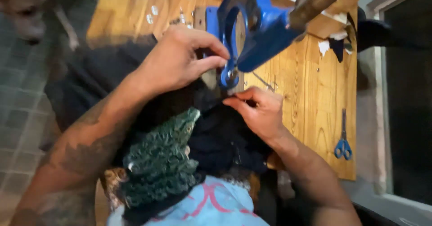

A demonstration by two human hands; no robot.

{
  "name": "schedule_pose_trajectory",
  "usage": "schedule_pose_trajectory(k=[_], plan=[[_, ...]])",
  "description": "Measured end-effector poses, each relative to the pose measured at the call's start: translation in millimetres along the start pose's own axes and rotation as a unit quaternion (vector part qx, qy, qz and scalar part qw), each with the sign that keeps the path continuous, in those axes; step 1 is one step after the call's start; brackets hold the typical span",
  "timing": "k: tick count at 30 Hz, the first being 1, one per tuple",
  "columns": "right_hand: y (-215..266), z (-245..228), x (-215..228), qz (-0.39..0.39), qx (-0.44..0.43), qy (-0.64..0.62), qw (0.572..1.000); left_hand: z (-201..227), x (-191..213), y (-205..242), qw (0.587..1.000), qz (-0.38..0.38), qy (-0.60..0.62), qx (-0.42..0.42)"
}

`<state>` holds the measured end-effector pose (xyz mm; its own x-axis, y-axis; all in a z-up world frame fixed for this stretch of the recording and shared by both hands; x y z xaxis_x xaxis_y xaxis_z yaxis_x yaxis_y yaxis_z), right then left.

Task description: Attach metal eyelets to a black garment using a manual hand press

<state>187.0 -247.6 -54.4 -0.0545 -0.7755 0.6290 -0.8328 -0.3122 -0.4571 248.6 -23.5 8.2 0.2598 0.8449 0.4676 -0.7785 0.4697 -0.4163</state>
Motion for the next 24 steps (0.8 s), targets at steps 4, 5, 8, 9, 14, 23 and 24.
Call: schedule_pose_trajectory(k=[4,5,8,9,14,23,24], plan=[[2,3,-1,-0.001,-0.015,-0.001,1.0,-9,-22,2,0.999,-0.009,0.035,-0.016],[3,5,-2,0.001,-0.027,-0.005,1.0,-13,-25,1,0.999,-0.012,0.036,-0.005],[3,7,-3,-0.003,-0.03,-0.009,1.0,-15,-32,2,0.99,-0.039,0.132,-0.011],[4,7,-3,-0.004,-0.037,-0.003,0.999,-14,-34,2,0.989,-0.042,0.141,-0.012],[1,7,-5,-0.02,-0.04,-0.016,0.999,-19,-39,1,0.992,-0.026,0.123,0.029],[1,8,-7,-0.006,-0.048,-0.013,0.999,-20,-38,0,0.987,-0.012,0.159,0.036],[0,9,-8,-0.008,-0.046,-0.009,0.999,-21,-36,0,0.986,-0.008,0.162,0.033]])
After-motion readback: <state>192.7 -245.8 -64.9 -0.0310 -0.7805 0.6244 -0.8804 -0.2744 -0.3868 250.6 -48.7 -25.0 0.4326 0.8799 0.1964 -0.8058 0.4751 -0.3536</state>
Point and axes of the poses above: each hand's wrist, its own y-axis away from the middle knuckle, its own x-axis out of the back of the hand, z = x × y, the point moved 3 cm from there along -y, towards the middle knuckle, and after that the axes turned 4 degrees about -z, right-handed, at the moved point
